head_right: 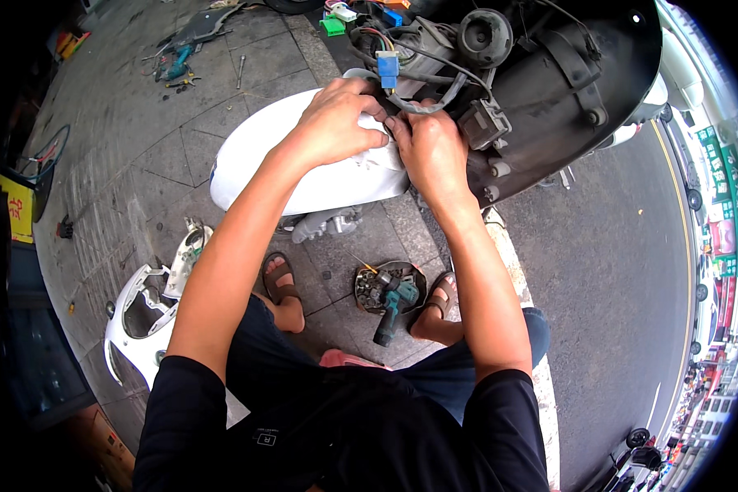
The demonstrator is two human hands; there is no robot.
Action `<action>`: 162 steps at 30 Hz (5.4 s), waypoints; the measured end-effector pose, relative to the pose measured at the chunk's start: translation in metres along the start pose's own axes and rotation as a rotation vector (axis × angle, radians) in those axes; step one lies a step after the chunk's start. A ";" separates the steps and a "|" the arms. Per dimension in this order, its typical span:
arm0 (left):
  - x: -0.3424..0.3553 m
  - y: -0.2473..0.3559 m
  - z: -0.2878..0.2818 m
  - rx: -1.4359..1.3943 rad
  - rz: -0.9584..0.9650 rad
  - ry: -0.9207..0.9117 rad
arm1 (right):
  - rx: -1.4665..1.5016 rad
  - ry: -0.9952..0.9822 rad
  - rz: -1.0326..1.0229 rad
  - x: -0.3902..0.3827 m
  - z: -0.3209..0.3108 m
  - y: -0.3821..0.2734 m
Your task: The person prepares a wire using pliers and then installs a white plastic fairing onto the front of a motorcycle by connecting wires and securing it with an electric drill and a socket wrench.
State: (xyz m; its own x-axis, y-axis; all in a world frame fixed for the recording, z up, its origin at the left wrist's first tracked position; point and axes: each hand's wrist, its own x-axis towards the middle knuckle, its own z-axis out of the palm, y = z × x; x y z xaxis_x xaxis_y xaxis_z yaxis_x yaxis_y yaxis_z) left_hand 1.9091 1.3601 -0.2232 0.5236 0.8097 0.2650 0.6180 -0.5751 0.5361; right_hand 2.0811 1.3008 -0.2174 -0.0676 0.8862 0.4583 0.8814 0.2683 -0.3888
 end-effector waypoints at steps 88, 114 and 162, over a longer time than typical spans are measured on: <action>0.001 0.002 -0.004 -0.032 0.021 0.002 | -0.005 0.027 -0.060 -0.002 -0.003 0.010; 0.002 0.002 -0.003 -0.023 0.022 0.000 | 0.158 -0.202 0.091 0.005 -0.010 0.016; 0.002 -0.001 -0.002 -0.028 0.042 0.023 | 0.138 -0.078 -0.006 0.001 -0.004 0.016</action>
State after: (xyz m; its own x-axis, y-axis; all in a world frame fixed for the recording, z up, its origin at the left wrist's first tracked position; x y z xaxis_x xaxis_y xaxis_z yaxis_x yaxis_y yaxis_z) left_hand 1.9086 1.3629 -0.2221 0.5348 0.7876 0.3061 0.5791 -0.6055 0.5459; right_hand 2.0972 1.3047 -0.2201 -0.1139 0.9096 0.3995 0.8083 0.3186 -0.4950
